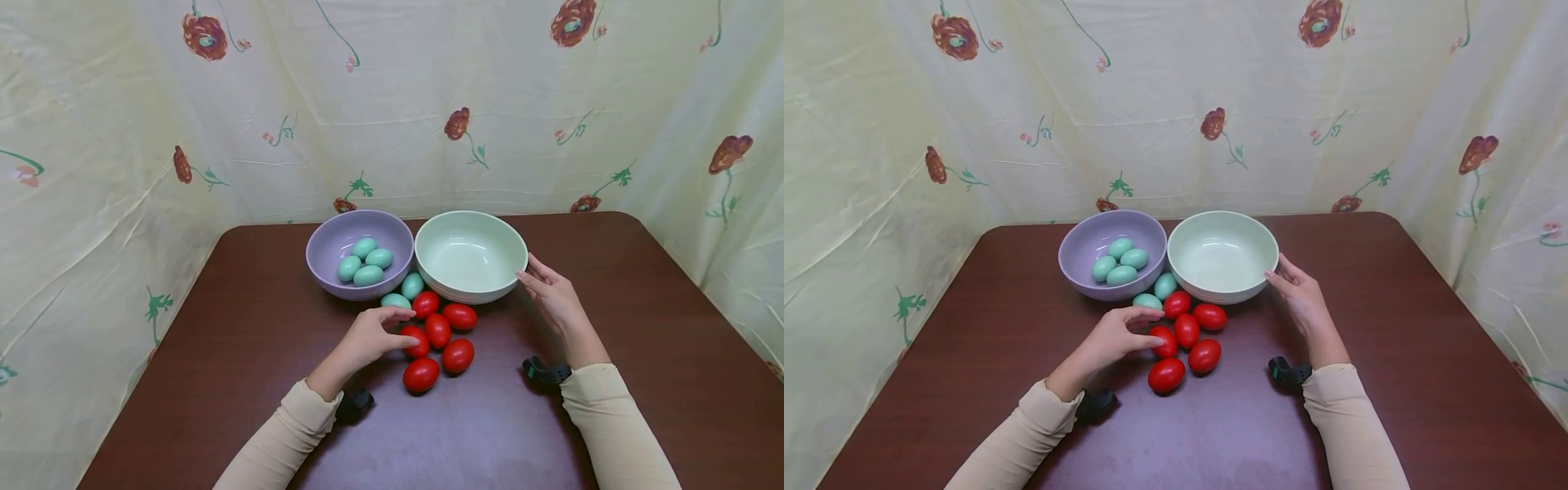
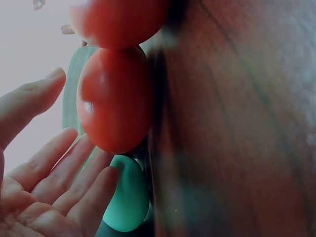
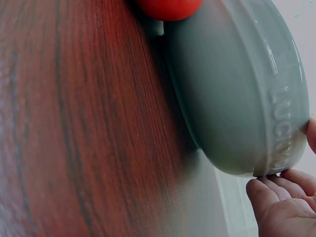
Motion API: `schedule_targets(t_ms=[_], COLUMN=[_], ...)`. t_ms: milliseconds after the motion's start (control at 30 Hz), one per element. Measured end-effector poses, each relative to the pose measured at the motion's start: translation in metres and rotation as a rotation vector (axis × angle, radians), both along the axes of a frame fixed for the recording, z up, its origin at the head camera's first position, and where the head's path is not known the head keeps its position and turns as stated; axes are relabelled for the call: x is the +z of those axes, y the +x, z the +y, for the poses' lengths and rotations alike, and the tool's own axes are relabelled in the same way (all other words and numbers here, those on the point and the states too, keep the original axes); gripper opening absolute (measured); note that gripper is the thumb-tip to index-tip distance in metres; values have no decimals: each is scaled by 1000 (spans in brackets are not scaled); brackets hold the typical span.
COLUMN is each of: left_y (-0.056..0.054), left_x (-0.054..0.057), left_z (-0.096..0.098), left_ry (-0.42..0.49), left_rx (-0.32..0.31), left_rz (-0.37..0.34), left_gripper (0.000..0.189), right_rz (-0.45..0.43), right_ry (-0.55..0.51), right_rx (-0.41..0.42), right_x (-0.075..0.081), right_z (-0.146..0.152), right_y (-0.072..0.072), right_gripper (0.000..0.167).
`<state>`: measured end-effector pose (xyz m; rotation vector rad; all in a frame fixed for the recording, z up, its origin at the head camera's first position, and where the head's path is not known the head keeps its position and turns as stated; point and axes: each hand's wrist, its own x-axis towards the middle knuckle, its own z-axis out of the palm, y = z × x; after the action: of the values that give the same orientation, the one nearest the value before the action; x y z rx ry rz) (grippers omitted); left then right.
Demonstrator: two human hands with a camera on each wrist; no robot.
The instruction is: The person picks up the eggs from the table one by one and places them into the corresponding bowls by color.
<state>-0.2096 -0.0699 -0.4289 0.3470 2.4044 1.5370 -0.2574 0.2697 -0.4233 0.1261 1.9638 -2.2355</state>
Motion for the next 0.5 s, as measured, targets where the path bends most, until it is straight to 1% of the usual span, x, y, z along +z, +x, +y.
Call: schedule_targets(t_ms=[100, 267, 500], left_y=[0, 1, 1], left_x=[0, -1, -1], left_z=[0, 1, 3], left_ry=[-9, -42, -36], left_rx=[7, 2, 0], left_rz=[-15, -11, -25], left_gripper=[44, 43, 42], right_rz=[3, -9, -3], right_ry=[24, 31, 45], right_rx=[2, -14, 4], right_x=[-1, -3, 0], right_z=[0, 0, 1], right_y=[0, -1, 1], right_gripper=[78, 78, 77])
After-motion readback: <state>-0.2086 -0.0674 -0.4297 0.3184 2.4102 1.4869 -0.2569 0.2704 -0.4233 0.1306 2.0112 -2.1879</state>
